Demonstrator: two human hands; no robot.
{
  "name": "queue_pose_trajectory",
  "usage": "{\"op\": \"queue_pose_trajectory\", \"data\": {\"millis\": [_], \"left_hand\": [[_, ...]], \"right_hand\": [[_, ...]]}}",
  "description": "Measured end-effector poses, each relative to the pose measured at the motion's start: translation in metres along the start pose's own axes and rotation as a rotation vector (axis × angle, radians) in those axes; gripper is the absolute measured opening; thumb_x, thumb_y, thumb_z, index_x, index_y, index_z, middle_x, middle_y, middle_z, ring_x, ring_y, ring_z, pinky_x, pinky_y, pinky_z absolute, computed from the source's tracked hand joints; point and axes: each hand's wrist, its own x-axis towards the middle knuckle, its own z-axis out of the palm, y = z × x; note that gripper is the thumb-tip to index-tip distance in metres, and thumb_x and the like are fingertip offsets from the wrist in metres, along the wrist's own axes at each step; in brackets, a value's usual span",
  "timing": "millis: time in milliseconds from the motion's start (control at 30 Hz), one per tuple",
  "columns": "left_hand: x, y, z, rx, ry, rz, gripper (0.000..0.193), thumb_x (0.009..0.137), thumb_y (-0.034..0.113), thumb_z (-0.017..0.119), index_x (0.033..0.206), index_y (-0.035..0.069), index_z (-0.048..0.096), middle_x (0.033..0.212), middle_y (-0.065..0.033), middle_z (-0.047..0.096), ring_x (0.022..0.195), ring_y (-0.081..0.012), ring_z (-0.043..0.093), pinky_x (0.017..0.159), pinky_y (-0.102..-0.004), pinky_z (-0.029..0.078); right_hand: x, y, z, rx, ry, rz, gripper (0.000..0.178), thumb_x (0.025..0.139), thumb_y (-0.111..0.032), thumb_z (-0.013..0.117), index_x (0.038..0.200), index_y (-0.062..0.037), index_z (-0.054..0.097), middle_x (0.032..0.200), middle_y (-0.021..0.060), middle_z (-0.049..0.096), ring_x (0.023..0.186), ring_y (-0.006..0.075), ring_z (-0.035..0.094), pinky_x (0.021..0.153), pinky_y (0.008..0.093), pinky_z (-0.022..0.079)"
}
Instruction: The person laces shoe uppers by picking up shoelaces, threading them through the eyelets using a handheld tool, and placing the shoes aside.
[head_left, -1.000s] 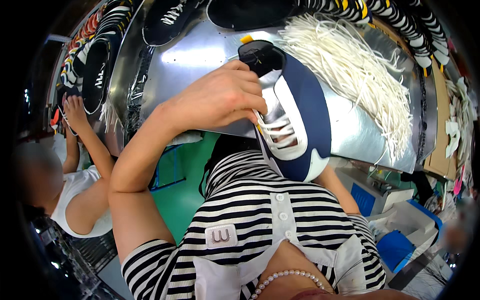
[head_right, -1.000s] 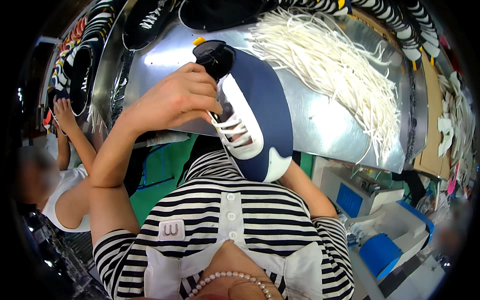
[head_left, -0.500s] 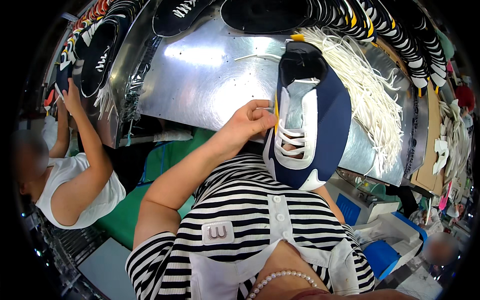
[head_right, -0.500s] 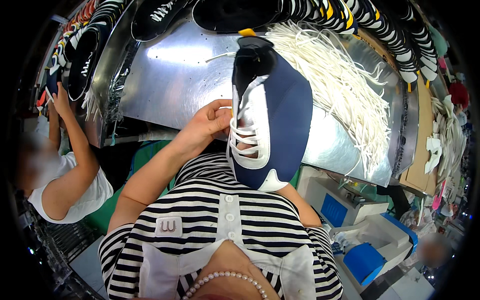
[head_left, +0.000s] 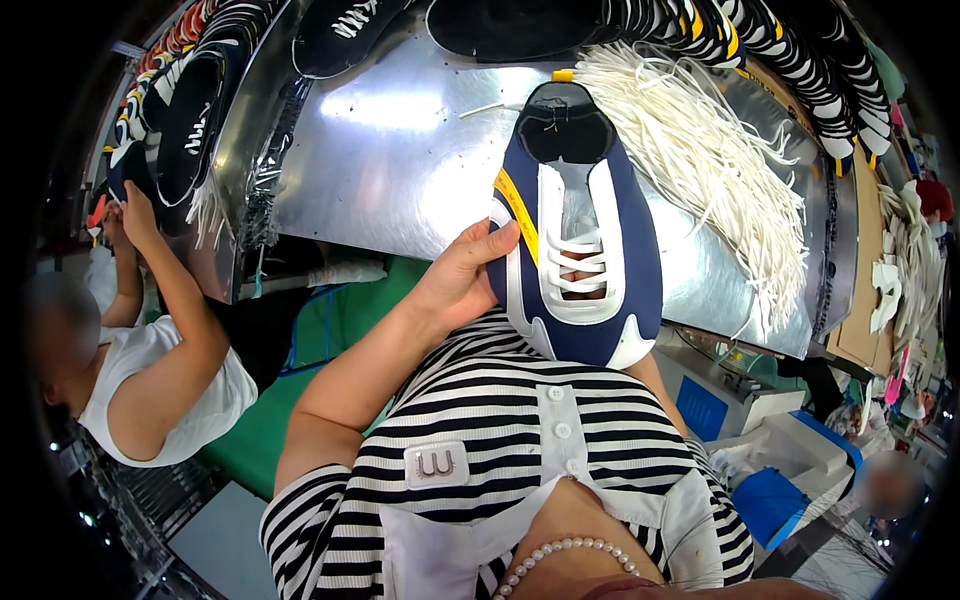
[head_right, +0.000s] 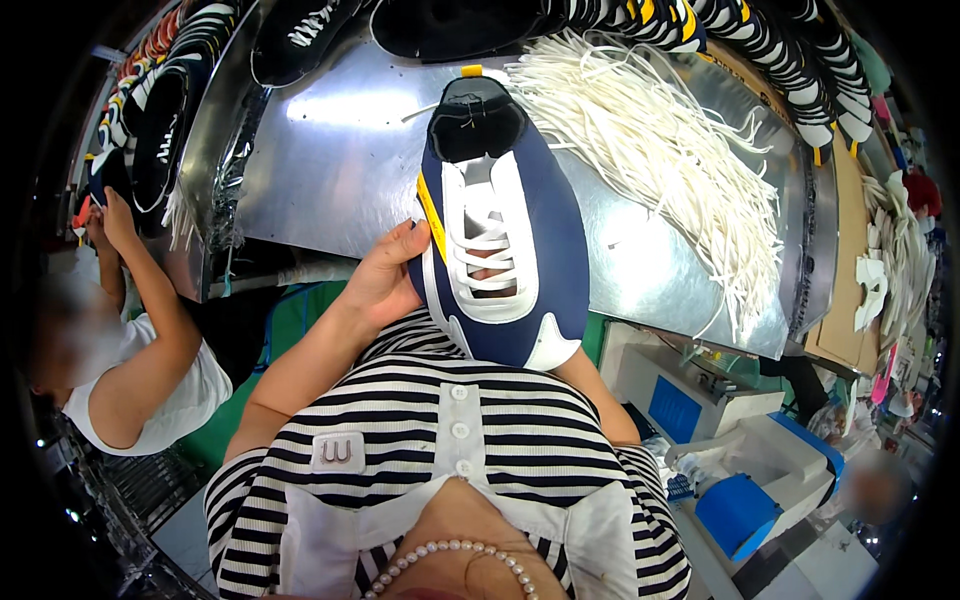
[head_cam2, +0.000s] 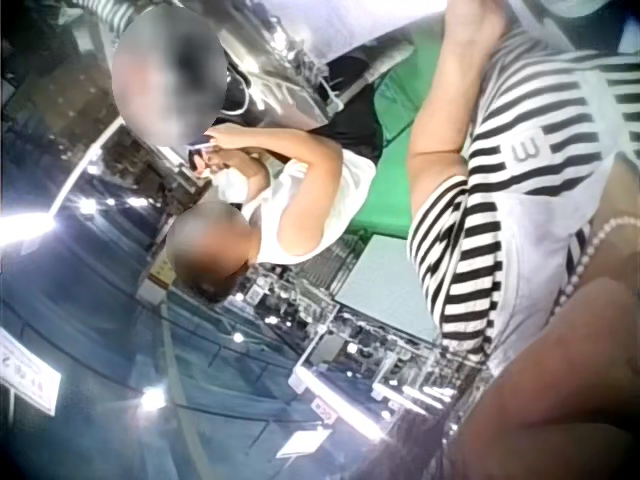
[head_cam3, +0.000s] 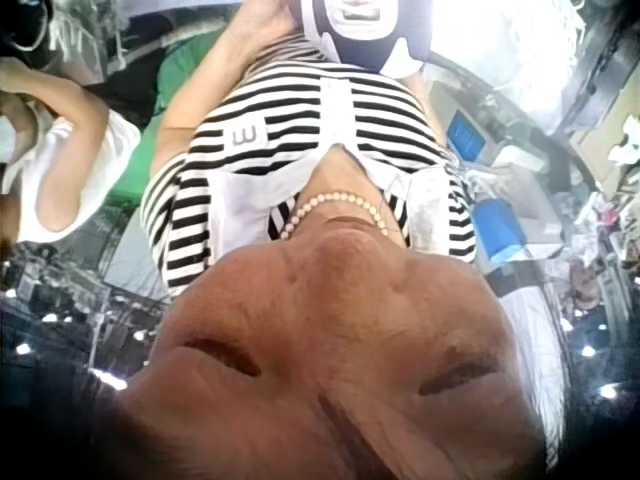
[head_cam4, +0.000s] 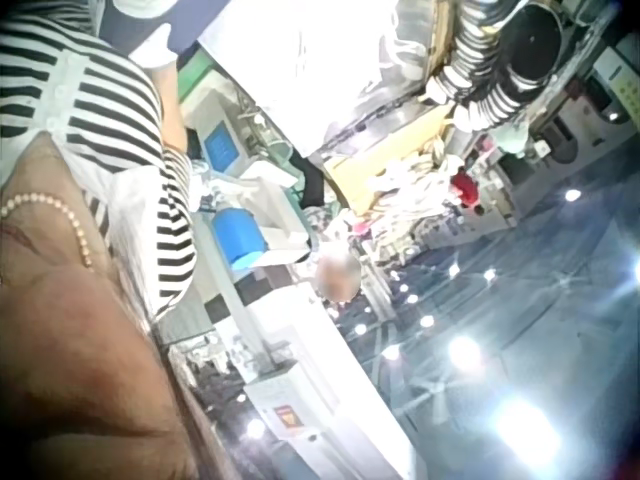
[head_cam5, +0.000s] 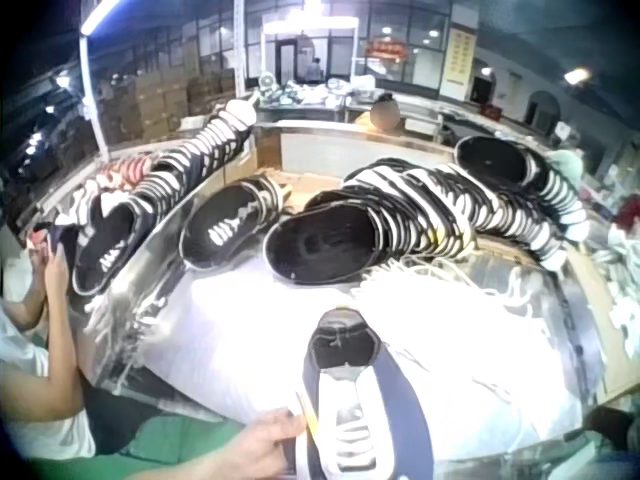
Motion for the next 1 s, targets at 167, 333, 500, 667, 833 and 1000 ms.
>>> {"op": "queue_pose_trajectory", "data": {"millis": [167,333,500,667,833,1000], "left_hand": [[0.000,0.011,0.006,-0.103,-0.074,0.120,0.042,0.095,0.017,0.062,0.132,0.001,0.049,0.127,-0.0117,0.061,0.113,-0.0233,0.061,0.101,-0.0393,0.048],[-0.016,0.070,0.029,0.281,0.294,0.344,0.039,0.087,0.007,0.067,0.124,-0.001,0.055,0.114,-0.0117,0.066,0.098,-0.0230,0.066,0.091,-0.0364,0.053],[0.014,0.174,-0.008,1.969,0.533,1.021,0.031,0.083,0.011,0.065,0.111,-0.001,0.061,0.100,-0.0153,0.063,0.086,-0.0320,0.065,0.074,-0.0396,0.053],[0.146,0.282,-0.070,2.416,0.774,0.981,0.042,0.081,0.004,0.056,0.123,0.006,0.061,0.102,-0.0156,0.059,0.086,-0.0335,0.064,0.074,-0.0442,0.053],[0.234,0.339,-0.099,2.411,0.812,1.001,0.044,0.085,0.004,0.052,0.128,0.011,0.060,0.104,-0.0159,0.057,0.091,-0.0367,0.063,0.077,-0.0447,0.052],[0.218,0.305,-0.084,2.102,0.717,1.153,0.041,0.089,0.027,0.066,0.120,0.001,0.061,0.107,-0.0179,0.059,0.090,-0.0336,0.063,0.079,-0.0411,0.051]], "right_hand": [[0.007,-0.001,0.003,0.035,-0.008,-0.006,0.038,0.099,-0.022,0.049,0.129,0.0018,0.055,0.127,0.0165,0.061,0.112,0.0268,0.061,0.098,0.0383,0.049],[0.026,-0.027,0.023,-0.425,0.101,-0.239,0.028,0.102,-0.022,0.047,0.117,-0.0004,0.057,0.086,0.0030,0.059,0.054,0.0059,0.042,0.048,0.0218,0.033],[0.029,-0.043,0.036,-0.932,0.160,-0.357,0.020,0.101,-0.019,0.050,0.114,-0.0042,0.053,0.072,-0.0018,0.050,0.052,0.0027,0.035,0.047,0.0183,0.027],[0.048,-0.027,0.048,-1.364,0.113,-0.361,0.012,0.093,-0.009,0.063,0.105,-0.0049,0.063,0.076,-0.0026,0.057,0.063,0.0041,0.050,0.056,0.0188,0.038],[0.090,-0.024,0.070,-1.833,-0.023,-0.721,0.022,0.083,-0.009,0.074,0.105,-0.0066,0.068,0.085,0.0058,0.065,0.067,0.0148,0.061,0.060,0.0249,0.047],[0.188,-0.005,0.100,-2.155,-0.219,-0.848,0.029,0.084,-0.013,0.069,0.112,-0.0106,0.064,0.107,0.0057,0.062,0.071,0.0261,0.066,0.058,0.0356,0.052]]}}
